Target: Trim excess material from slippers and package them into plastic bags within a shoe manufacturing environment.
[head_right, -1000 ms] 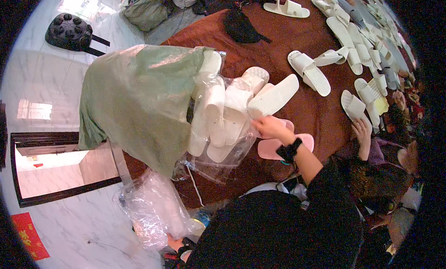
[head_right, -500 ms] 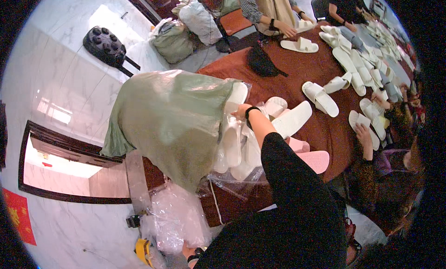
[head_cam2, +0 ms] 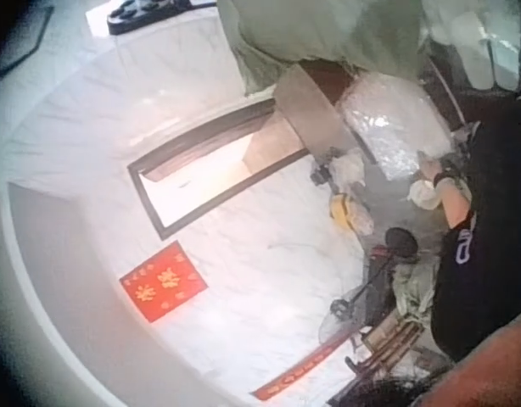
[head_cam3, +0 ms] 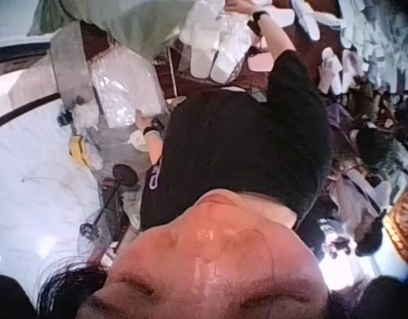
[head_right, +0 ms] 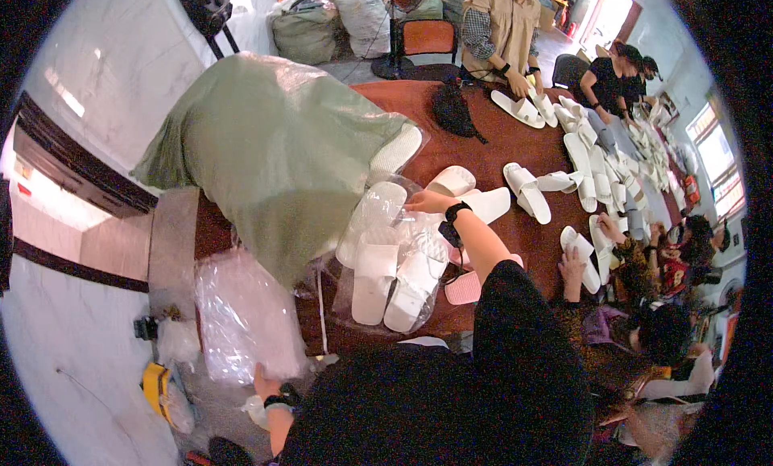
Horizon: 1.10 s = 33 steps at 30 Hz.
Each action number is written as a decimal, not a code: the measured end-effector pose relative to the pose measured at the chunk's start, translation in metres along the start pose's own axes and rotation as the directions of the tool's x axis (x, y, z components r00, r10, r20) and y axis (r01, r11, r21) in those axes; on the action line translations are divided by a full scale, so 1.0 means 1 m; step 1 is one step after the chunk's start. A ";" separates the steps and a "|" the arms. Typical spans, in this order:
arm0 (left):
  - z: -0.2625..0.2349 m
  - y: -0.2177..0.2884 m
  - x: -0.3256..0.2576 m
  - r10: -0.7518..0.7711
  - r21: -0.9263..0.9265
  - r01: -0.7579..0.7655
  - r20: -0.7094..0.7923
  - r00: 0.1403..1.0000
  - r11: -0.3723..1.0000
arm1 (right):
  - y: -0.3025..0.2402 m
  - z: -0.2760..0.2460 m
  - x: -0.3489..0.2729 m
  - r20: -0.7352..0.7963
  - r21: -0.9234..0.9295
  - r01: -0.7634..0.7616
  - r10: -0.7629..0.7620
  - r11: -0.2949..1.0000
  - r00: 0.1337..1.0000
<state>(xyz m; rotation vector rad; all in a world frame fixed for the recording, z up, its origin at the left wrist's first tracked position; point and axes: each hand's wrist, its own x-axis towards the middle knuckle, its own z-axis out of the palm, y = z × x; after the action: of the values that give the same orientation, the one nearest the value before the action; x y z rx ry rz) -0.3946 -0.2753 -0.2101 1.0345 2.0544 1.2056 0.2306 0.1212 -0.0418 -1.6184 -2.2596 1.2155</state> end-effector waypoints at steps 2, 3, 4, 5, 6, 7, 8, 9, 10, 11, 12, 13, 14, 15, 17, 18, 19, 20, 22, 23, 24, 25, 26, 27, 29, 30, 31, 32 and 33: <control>0.028 0.026 0.002 -0.267 -0.422 0.330 0.202 0.942 0.845 | 0.024 0.006 -0.018 -0.061 -0.014 -0.013 0.012 1.000 0.998; 0.038 0.045 0.004 -0.272 -0.428 0.343 0.220 0.937 0.836 | 0.030 0.005 -0.027 -0.141 -0.067 -0.002 -0.008 0.998 0.990; 0.046 0.063 0.006 -0.394 -0.649 0.468 0.269 0.879 0.600 | 0.035 0.003 -0.036 -0.219 -0.119 0.008 -0.034 0.993 0.975; 0.048 0.076 0.006 -0.492 -0.800 0.522 0.341 0.801 0.296 | 0.026 -0.004 -0.039 -0.234 0.042 0.004 0.006 0.999 0.972; 0.050 0.086 0.007 -0.496 -0.804 0.521 0.342 0.798 0.286 | 0.010 -0.017 -0.043 -0.228 0.032 0.003 0.004 0.999 0.974; 0.049 0.092 0.007 -0.498 -0.812 0.505 0.321 0.806 0.294 | -0.012 -0.031 -0.048 -0.321 0.062 0.087 -0.063 0.994 0.945; 0.046 0.092 0.004 -0.501 -0.820 0.487 0.298 0.812 0.301 | -0.041 -0.044 -0.056 -0.410 0.084 0.176 -0.127 0.981 0.903; 0.039 0.087 -0.004 -0.388 -0.692 0.422 0.218 0.896 0.585 | -0.085 -0.060 -0.070 -0.455 -0.147 0.181 -0.229 0.972 0.861; 0.033 0.081 -0.007 -0.402 -0.703 0.421 0.206 0.892 0.574 | -0.128 -0.077 -0.083 -0.469 -0.373 0.173 -0.346 0.912 0.812; 0.027 0.072 -0.007 -0.380 -0.695 0.387 0.174 0.908 0.606 | -0.152 -0.087 -0.087 -0.449 -0.382 0.189 -0.360 0.905 0.818; 0.030 0.069 -0.006 -0.351 -0.684 0.359 0.159 0.923 0.635 | -0.170 -0.098 -0.093 -0.339 -0.527 0.220 -0.440 0.821 0.831; 0.034 0.094 -0.010 -0.165 -0.061 0.174 0.125 0.978 0.983 | -0.180 -0.109 -0.103 -0.226 -0.653 0.233 -0.478 0.721 0.849; 0.030 0.102 -0.009 -0.173 -0.066 0.181 0.111 0.979 0.981 | -0.203 -0.121 -0.109 -0.214 -0.687 0.201 -0.459 0.698 0.862; 0.029 0.106 -0.003 -0.364 -0.569 0.370 0.129 0.922 0.734 | -0.215 -0.136 -0.109 -0.209 -0.721 0.163 -0.435 0.674 0.876; 0.036 0.119 0.009 -0.509 -0.910 0.406 0.311 0.802 0.084 | -0.218 -0.183 -0.109 -0.476 -0.734 0.044 -0.560 0.678 0.678; 0.034 0.123 0.001 -0.525 -0.917 0.390 0.294 0.799 0.079 | -0.254 -0.192 -0.114 -0.584 -0.650 0.025 -0.520 0.760 0.623; 0.033 0.130 -0.007 -0.366 -0.595 0.357 0.111 0.924 0.720 | -0.274 -0.210 -0.113 -0.587 -0.674 0.023 -0.555 0.738 0.589; 0.031 0.136 -0.011 -0.113 0.025 0.111 0.084 0.990 0.993 | -0.293 -0.224 -0.119 -0.561 -0.709 0.068 -0.620 0.702 0.549; 0.025 0.097 -0.010 0.163 0.459 -0.168 0.051 0.985 0.873 | -0.373 -0.200 -0.110 -0.489 -0.728 0.300 -0.774 0.616 0.401; 0.028 0.093 -0.008 0.078 0.331 -0.088 0.042 0.996 0.940 | -0.397 -0.180 -0.103 -0.367 -0.791 0.367 -0.860 0.489 0.355; 0.034 0.092 -0.005 0.003 0.189 -0.011 0.045 0.999 0.982 | -0.419 -0.156 -0.097 -0.240 -0.839 0.416 -0.925 0.350 0.294; 0.035 0.082 -0.008 -0.066 -0.037 0.067 0.031 0.997 0.997 | -0.441 -0.116 -0.082 -0.184 -0.791 0.534 -0.948 0.299 0.258; 0.038 0.075 -0.009 -0.121 -0.270 0.126 0.035 0.992 0.955 | -0.458 -0.070 -0.064 -0.130 -0.736 0.633 -0.967 0.242 0.219; 0.045 0.089 -0.003 -0.127 -0.275 0.128 0.020 0.992 0.953 | -0.458 -0.026 -0.043 -0.093 -0.659 0.720 -0.973 0.218 0.210; 0.057 0.131 0.010 -0.432 -0.940 0.328 0.260 0.864 0.090 | -0.445 0.060 -0.007 -0.035 -0.613 0.761 -0.970 0.211 0.241; 0.056 0.120 0.009 -0.432 -0.948 0.306 0.241 0.869 0.086 | -0.442 0.107 0.008 0.009 -0.573 0.792 -0.965 0.211 0.264; 0.053 0.095 0.004 -0.319 -0.903 0.286 0.181 0.930 0.321 | -0.440 0.158 0.021 0.059 -0.519 0.830 -0.961 0.202 0.271; 0.052 0.080 0.001 -0.195 -0.811 0.235 0.151 0.969 0.536 | -0.434 0.203 0.031 0.143 -0.425 0.880 -0.943 0.214 0.299; 0.058 0.096 0.010 -0.346 -0.945 0.327 0.313 0.884 -0.020 | -0.415 0.239 0.042 0.216 -0.379 0.889 -0.909 0.258 0.356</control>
<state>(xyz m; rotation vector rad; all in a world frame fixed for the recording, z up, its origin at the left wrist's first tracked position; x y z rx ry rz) -0.3230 -0.2101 -0.1517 -0.2336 0.7740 1.8086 -0.2193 -0.0192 0.0532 -0.0616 -2.7863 0.3091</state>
